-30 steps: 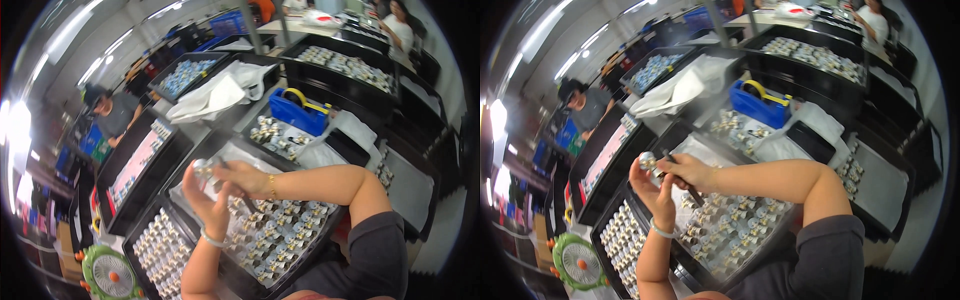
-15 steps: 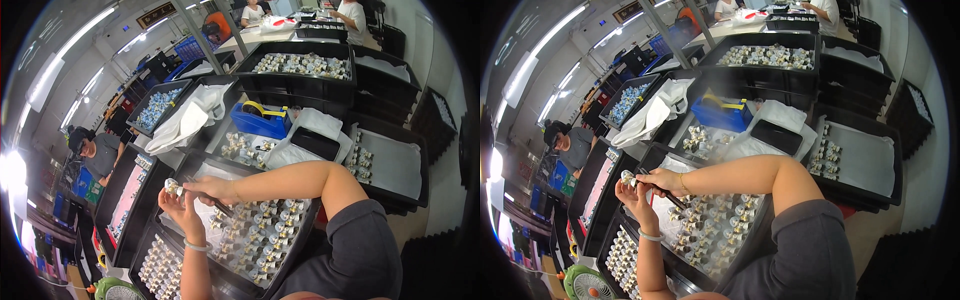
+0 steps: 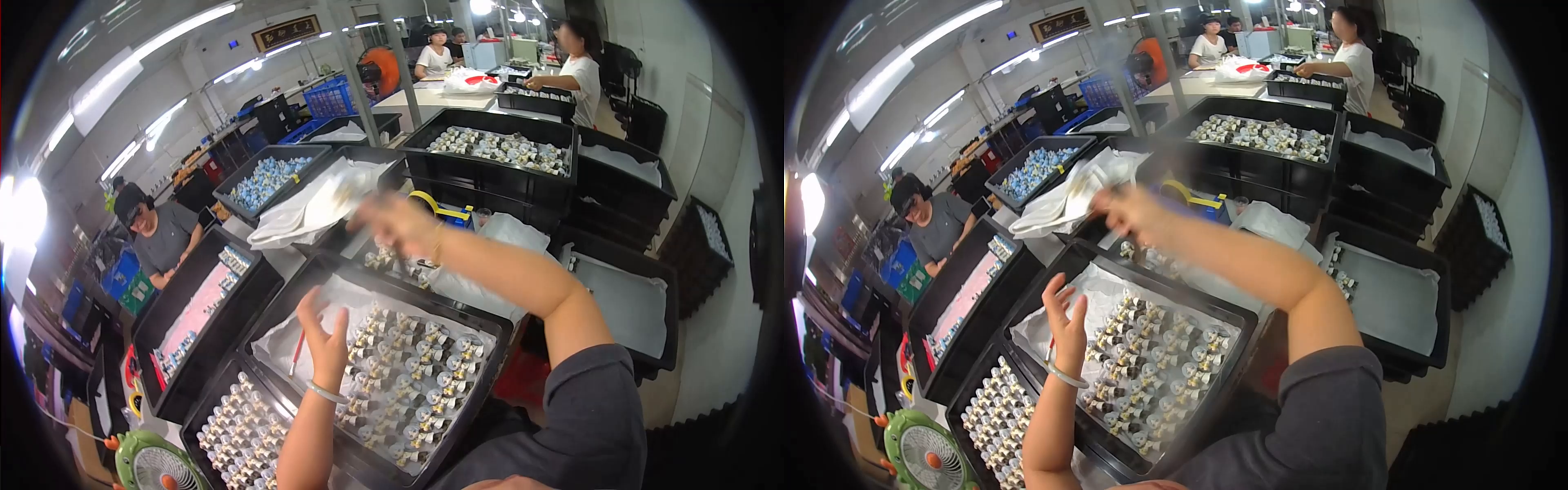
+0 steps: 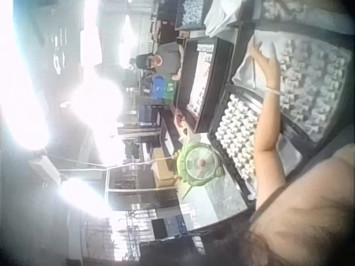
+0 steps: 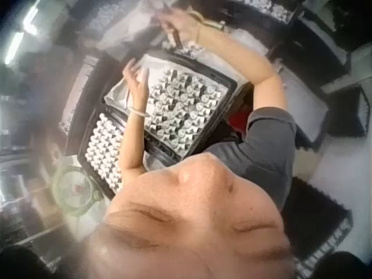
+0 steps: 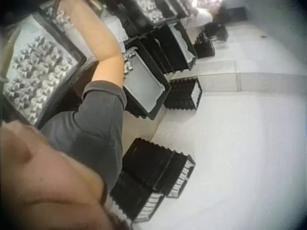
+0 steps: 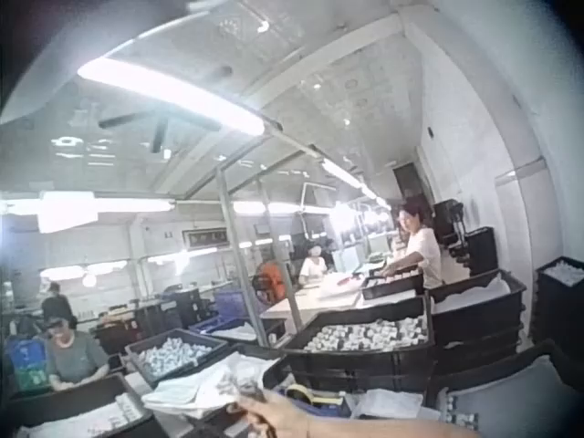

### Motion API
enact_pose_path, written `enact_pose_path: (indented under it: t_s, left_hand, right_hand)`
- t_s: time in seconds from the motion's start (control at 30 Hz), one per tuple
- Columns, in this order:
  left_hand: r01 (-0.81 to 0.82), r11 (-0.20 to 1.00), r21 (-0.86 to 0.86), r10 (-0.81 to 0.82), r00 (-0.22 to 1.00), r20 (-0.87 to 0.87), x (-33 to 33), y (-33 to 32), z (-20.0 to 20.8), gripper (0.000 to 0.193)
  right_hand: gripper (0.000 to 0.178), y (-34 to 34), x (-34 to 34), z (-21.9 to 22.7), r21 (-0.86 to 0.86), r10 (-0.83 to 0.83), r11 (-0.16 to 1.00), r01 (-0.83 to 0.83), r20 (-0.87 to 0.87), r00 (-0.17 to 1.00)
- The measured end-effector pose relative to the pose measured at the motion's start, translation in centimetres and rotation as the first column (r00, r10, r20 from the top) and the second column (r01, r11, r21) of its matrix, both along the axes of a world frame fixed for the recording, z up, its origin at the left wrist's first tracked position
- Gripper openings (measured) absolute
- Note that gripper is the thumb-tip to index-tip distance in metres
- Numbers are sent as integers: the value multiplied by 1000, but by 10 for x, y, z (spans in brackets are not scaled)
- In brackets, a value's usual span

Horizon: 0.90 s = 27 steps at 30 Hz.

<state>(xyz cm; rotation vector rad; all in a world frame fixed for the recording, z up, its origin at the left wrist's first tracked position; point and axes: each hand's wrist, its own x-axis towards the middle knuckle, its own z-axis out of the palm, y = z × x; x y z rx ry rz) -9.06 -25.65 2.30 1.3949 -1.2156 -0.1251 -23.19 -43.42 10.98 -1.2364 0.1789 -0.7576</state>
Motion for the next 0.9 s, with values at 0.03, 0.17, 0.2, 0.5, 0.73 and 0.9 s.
enact_pose_path:
  t_s: [0.03,0.17,0.2,0.5,0.73,0.9]
  left_hand:
    - [13,997,73,-20,995,101,-2,0,1,46]
    - [79,978,195,-98,991,90,0,0,-4,31]
    - [89,975,202,-107,991,81,-1,1,-2,29]
    - [208,937,281,-250,960,123,-8,1,-4,26]
    - [233,901,366,-301,943,139,-14,2,-3,28]
    - [267,885,381,-334,935,120,-15,3,0,29]
  right_hand:
    - [19,-28,-17,5,3,-109,994,109,35,993]
    - [24,-103,-82,31,-54,-600,782,621,205,774]
    - [26,-115,-95,36,-46,-665,724,688,218,714]
    - [33,-205,-245,36,74,-922,283,956,294,250]
    - [27,-230,-327,32,249,-963,36,968,268,-33]
    - [37,-239,-376,32,233,-960,-39,972,262,-101]
